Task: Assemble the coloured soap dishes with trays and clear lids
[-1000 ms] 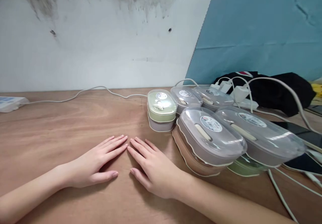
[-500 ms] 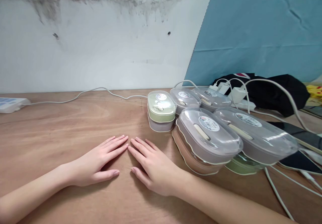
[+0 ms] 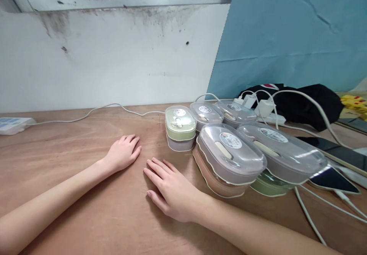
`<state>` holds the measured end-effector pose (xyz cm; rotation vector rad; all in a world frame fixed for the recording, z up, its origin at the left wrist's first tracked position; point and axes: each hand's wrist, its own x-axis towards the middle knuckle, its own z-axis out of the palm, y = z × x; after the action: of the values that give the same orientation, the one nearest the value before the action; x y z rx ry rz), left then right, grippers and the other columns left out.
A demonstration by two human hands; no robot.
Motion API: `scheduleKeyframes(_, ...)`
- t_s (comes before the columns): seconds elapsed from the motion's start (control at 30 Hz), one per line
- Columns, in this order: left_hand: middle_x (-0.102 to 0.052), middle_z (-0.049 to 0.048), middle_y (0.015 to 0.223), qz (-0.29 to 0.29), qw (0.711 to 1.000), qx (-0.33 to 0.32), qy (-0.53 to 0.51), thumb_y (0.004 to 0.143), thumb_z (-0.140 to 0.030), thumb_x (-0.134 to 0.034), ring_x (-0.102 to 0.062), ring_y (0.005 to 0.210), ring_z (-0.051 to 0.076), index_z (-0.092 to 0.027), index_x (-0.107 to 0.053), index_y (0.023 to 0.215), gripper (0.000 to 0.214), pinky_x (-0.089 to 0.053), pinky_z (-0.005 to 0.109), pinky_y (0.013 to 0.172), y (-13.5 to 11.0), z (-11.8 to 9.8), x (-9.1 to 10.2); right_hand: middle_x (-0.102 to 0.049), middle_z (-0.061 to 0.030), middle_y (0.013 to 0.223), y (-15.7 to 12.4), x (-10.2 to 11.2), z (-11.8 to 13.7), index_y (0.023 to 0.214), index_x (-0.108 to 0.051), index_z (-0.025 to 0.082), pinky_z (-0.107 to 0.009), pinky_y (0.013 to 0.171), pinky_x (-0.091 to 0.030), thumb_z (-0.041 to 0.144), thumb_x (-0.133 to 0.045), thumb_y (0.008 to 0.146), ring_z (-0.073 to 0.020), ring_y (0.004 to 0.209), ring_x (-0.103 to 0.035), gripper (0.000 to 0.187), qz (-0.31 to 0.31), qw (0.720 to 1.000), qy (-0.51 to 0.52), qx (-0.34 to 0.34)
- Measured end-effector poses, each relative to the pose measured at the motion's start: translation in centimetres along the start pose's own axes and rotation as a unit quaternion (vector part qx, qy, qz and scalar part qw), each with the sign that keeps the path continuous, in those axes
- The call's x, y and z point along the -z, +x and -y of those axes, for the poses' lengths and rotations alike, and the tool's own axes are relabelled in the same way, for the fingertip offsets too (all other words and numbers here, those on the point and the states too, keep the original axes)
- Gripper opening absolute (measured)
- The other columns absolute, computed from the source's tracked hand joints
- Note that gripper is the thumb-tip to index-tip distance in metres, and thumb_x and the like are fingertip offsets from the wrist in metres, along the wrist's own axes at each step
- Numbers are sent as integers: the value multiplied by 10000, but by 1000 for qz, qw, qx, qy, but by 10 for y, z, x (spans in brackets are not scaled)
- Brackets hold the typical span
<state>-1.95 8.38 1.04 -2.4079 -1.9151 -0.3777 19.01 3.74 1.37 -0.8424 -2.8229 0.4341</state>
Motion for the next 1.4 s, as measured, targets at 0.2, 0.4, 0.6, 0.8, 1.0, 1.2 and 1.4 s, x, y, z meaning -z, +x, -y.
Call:
scheduleKeyframes(0.2,-377,196,1359,-65,995,1,-81,869,-543,-383,-393,1238,283,-69,-306,1341,674,-380,395,971,57,-50,31,-305,-129,1448,-1,2,2,1369,-349,109,-443,1093,-214,315,-399,889,-255,1341,-230,524,10,1000,-8,-7)
scheduleKeyframes(0.4,-168,191,1462,2,987,-25,-160,671,-710,-546,-185,1297,464,-252,-349,1336,831,-340,619,892,79,-111,33,-318,-143,1439,-2,1,0,1366,-359,96,-435,1093,-218,305,-405,886,-267,1342,-222,525,6,1000,-2,-10)
scheduleKeyframes(0.6,-321,142,1391,-72,981,-12,-182,718,-527,-612,-399,1217,351,-234,-433,1231,617,-420,497,905,45,-75,23,-376,-155,1404,-3,-2,-2,1317,-433,108,-464,1077,-242,331,-406,893,-285,1324,-256,480,-26,1000,12,8)
scheduleKeyframes(0.8,-369,100,1369,-81,980,-54,-173,769,-281,-549,-409,1229,260,-217,-422,1228,481,-386,409,986,-15,-21,16,-573,-115,1020,-4,-2,0,999,-581,173,-378,860,-466,141,-387,856,-218,1006,-525,243,-164,982,46,76)
scheduleKeyframes(1.0,-371,159,1370,-62,988,-74,-122,722,-471,-621,-416,1220,312,-184,-449,1101,505,-424,443,941,-31,-13,15,-288,-153,1344,0,-7,-6,1304,-282,208,-515,1012,-319,170,-411,856,-286,1283,-274,468,-297,953,24,-56)
scheduleKeyframes(1.2,-560,116,1059,-49,995,-44,-69,783,-459,-555,-591,951,295,-164,-467,1052,410,-513,414,765,-40,-27,29,-259,-126,1437,3,-9,-10,1392,-114,251,-497,1037,-323,239,-396,896,-250,1321,-273,571,-252,954,140,-82)
scheduleKeyframes(1.4,-466,92,1257,99,989,-80,-75,788,-341,-565,-612,944,290,-265,-482,1203,430,-516,394,754,-52,-29,63,-583,-92,1107,2,-5,-10,1327,-271,257,-414,829,-523,266,-361,915,-199,960,-608,422,-271,924,255,-90)
